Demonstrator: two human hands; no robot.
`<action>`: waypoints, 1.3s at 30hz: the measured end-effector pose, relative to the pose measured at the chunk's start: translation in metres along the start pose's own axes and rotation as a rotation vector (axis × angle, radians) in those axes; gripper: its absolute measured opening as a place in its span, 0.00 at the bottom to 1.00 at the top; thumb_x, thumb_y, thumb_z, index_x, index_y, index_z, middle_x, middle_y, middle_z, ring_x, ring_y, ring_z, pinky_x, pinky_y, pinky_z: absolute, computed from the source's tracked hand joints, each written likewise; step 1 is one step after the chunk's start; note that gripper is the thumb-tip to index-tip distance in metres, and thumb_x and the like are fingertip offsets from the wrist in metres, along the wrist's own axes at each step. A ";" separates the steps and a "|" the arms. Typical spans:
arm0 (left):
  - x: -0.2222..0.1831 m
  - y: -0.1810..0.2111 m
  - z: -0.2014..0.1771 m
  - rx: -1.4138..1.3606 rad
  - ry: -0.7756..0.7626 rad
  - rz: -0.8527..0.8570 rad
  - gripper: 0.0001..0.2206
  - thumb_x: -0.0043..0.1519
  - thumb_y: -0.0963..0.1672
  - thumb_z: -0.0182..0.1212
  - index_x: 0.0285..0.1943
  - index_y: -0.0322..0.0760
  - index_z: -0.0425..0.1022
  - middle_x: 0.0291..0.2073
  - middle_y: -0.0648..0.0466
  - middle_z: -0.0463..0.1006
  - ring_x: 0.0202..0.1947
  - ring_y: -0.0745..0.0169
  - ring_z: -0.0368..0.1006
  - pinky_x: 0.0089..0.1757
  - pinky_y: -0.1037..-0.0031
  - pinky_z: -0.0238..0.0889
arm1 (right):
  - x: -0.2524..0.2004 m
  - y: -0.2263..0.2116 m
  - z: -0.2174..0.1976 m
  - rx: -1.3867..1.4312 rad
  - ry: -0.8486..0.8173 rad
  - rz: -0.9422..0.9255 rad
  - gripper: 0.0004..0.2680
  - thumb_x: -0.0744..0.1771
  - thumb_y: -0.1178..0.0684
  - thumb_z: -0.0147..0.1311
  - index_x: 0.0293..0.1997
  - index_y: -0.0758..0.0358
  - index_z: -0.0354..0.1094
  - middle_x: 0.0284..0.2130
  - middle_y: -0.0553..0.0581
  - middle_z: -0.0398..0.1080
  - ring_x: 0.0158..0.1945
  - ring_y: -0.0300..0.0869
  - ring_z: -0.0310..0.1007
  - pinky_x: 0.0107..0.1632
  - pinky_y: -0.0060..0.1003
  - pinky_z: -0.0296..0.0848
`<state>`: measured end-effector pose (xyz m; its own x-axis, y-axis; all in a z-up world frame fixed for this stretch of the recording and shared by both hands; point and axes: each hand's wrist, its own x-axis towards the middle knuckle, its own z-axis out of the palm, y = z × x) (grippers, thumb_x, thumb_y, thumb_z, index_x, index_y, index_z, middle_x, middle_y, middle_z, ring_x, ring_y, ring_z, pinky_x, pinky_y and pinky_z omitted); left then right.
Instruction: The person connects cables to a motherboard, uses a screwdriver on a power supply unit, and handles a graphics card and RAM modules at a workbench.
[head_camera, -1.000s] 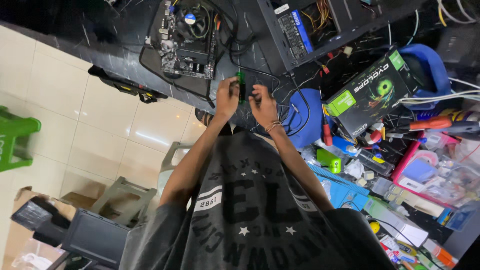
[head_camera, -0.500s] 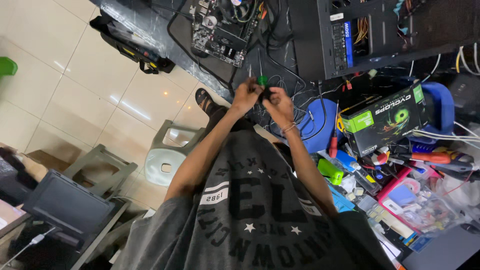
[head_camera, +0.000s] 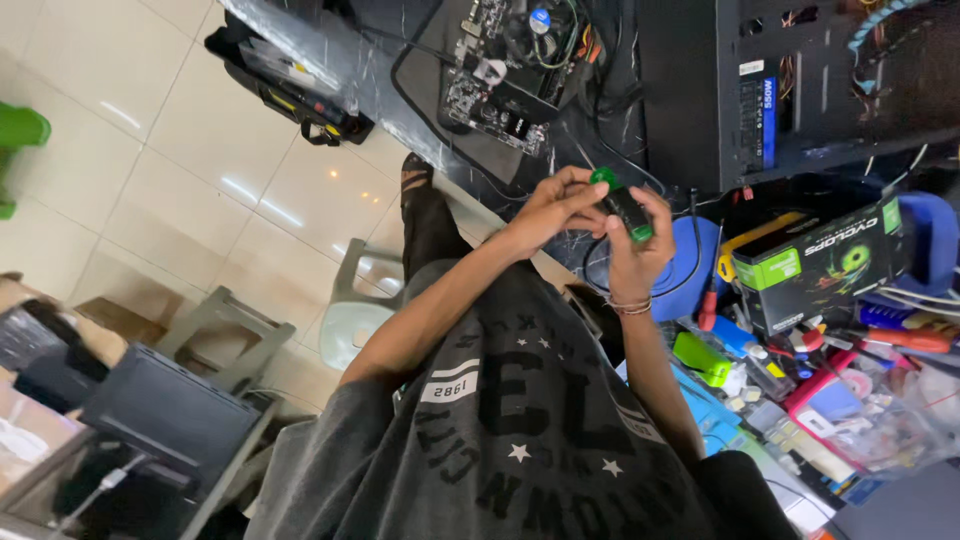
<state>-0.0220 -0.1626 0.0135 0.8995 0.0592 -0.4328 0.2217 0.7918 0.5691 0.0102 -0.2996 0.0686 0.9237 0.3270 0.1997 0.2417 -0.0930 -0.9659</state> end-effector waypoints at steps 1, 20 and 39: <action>0.001 -0.001 -0.009 0.029 -0.012 -0.021 0.24 0.62 0.47 0.71 0.59 0.27 0.69 0.41 0.45 0.78 0.35 0.56 0.82 0.43 0.63 0.80 | 0.002 -0.004 0.009 -0.117 0.039 -0.078 0.12 0.70 0.56 0.59 0.57 0.73 0.69 0.52 0.69 0.68 0.50 0.51 0.74 0.46 0.42 0.75; 0.036 0.030 -0.164 0.541 -0.002 -0.405 0.18 0.62 0.50 0.66 0.55 0.38 0.77 0.43 0.45 0.83 0.35 0.63 0.79 0.38 0.76 0.77 | 0.050 0.012 0.074 -0.554 0.199 -0.076 0.05 0.68 0.56 0.58 0.43 0.67 0.75 0.40 0.67 0.75 0.42 0.66 0.75 0.44 0.48 0.71; 0.025 0.032 -0.158 0.567 0.009 -0.442 0.18 0.62 0.51 0.64 0.57 0.41 0.78 0.47 0.47 0.82 0.44 0.54 0.81 0.45 0.67 0.75 | 0.064 -0.002 0.083 -0.569 0.106 -0.048 0.03 0.68 0.59 0.56 0.42 0.66 0.74 0.39 0.67 0.75 0.41 0.65 0.76 0.45 0.47 0.70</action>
<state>-0.0514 -0.0399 -0.0897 0.6777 -0.1870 -0.7112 0.7282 0.3058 0.6134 0.0443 -0.2006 0.0693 0.9254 0.2498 0.2850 0.3788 -0.5807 -0.7206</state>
